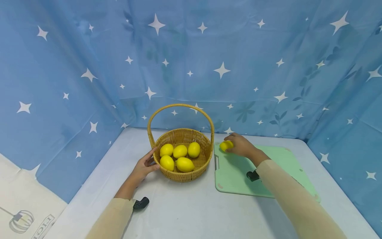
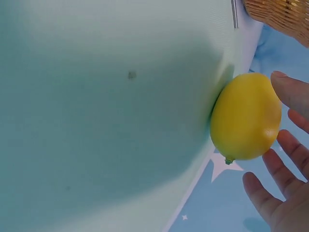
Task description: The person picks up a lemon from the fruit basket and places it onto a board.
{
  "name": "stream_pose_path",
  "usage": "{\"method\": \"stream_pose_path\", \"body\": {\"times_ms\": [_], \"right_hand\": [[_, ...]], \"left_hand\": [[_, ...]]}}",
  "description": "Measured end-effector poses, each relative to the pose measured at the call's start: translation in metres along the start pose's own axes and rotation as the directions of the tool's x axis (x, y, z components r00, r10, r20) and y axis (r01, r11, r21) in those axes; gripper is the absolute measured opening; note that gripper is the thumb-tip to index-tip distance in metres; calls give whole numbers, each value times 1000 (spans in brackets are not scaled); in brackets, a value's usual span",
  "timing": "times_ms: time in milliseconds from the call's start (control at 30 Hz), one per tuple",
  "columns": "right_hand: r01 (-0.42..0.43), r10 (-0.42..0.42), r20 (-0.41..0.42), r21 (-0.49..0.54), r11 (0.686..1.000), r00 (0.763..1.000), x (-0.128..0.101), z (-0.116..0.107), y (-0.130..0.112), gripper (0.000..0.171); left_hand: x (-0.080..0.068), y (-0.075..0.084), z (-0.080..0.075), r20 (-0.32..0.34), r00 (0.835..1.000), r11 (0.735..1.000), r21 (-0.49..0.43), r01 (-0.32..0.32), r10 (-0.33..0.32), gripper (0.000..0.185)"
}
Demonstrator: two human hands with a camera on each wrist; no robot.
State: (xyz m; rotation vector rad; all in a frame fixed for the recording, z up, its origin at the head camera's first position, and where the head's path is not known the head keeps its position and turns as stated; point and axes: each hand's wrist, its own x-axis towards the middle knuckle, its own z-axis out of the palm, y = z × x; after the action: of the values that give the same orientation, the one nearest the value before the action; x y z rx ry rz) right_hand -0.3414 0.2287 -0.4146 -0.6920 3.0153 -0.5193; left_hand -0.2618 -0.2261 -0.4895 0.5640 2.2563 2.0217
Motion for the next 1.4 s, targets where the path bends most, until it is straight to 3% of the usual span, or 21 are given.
{"method": "stream_pose_path", "body": {"times_ms": [100, 200, 333, 767, 1133, 1400], "right_hand": [[24, -24, -6, -15, 1000, 1000, -3, -2, 0, 47], [60, -60, -10, -33, 998, 998, -10, -5, -2, 46], [108, -109, -3, -50, 993, 994, -20, -9, -12, 45], [289, -286, 41, -79, 954, 957, -41, -16, -70, 44], [341, -339, 38, -53, 939, 940, -40, -18, -107, 40], [386, -381, 91, -33, 922, 920, -27, -9, -129, 42]], "left_hand": [[-3, 13, 4, 6, 1000, 1000, 10, 13, -13, 78], [-2, 15, 4, 12, 1000, 1000, 10, 29, -29, 78], [2, -1, -1, 10, 1000, 1000, -4, 23, -23, 80], [2, 0, -1, -18, 1000, 1000, 31, 4, -3, 80], [3, -4, 3, -4, 1000, 1000, 2, 11, -11, 82], [1, 0, 1, -24, 999, 999, 13, 29, -28, 82]]}}
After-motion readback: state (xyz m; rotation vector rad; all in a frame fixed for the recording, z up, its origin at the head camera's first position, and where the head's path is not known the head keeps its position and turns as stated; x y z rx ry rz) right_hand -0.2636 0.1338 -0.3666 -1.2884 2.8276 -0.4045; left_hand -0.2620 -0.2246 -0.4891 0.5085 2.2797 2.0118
